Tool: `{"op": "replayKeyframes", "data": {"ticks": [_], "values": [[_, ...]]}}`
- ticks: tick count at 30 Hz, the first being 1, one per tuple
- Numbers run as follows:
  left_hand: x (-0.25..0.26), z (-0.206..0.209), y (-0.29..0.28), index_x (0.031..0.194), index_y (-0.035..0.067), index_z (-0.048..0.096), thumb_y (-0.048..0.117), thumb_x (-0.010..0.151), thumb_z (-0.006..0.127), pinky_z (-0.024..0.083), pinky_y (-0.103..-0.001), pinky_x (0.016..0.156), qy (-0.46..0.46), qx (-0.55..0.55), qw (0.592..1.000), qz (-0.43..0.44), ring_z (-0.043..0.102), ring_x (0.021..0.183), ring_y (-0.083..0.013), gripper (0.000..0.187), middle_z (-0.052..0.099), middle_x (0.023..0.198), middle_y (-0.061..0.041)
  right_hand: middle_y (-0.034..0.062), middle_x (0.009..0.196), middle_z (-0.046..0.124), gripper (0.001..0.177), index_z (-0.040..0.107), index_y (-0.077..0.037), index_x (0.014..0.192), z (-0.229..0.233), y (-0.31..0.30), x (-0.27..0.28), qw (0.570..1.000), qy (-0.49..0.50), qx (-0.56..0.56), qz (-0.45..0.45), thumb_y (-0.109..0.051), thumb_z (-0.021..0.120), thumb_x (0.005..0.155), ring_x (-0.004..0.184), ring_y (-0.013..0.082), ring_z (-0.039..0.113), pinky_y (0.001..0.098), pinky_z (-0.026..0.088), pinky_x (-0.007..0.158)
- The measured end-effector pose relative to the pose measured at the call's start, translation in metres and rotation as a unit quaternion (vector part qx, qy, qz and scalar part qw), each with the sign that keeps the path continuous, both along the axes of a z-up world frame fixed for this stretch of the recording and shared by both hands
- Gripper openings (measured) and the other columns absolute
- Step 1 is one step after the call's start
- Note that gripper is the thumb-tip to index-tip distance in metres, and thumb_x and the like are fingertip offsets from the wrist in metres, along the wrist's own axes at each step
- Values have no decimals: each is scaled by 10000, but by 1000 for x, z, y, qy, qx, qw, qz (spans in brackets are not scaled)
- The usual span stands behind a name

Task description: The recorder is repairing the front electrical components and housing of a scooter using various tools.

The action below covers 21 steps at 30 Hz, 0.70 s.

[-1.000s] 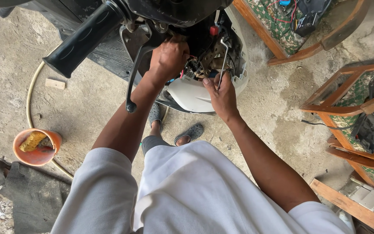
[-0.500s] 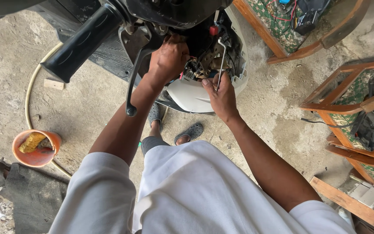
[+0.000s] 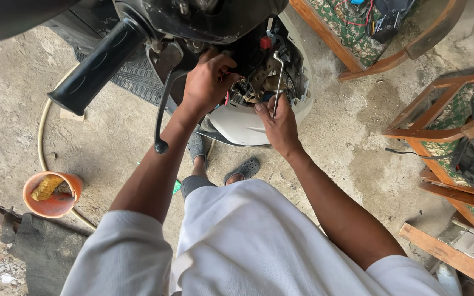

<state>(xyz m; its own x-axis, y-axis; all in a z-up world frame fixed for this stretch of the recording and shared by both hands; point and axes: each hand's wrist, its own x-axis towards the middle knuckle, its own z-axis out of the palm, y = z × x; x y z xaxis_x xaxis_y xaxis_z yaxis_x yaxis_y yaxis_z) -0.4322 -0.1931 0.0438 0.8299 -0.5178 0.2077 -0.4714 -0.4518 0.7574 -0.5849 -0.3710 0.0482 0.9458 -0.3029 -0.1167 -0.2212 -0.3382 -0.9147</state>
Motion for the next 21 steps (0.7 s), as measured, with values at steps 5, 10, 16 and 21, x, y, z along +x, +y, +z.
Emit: {"op": "replayKeyframes", "data": {"ticks": [5,10,16,21], "values": [[-30,11,20,1102,87,742,215,969,764,588,-303,751,149,-111,982,29,729,888,-178,186,718,1004,-87,27,842,574,312,450,-87,993,11,-3,0,998,37,-43,5,-314,659,1039,791,134,584,288,492,684],[-71,-44,29,1154,40,737,232,1013,676,582,-291,710,398,-187,897,36,718,822,-129,247,784,969,-92,11,824,537,290,468,-93,987,15,-7,2,998,35,-56,18,-304,658,1045,734,108,536,278,469,635],[-111,-108,14,1205,27,699,150,971,647,603,-301,767,533,-251,806,52,740,893,-139,269,772,1061,-57,-10,803,543,290,448,-99,980,17,-12,8,998,48,-37,6,-294,655,1040,708,95,520,265,447,620],[-125,-161,-12,1161,-34,716,119,997,598,559,-323,682,583,-338,720,165,694,782,-180,253,747,968,-105,36,805,500,321,467,-72,966,11,-11,3,987,75,-120,75,-307,667,1050,707,129,507,295,452,620]]}}
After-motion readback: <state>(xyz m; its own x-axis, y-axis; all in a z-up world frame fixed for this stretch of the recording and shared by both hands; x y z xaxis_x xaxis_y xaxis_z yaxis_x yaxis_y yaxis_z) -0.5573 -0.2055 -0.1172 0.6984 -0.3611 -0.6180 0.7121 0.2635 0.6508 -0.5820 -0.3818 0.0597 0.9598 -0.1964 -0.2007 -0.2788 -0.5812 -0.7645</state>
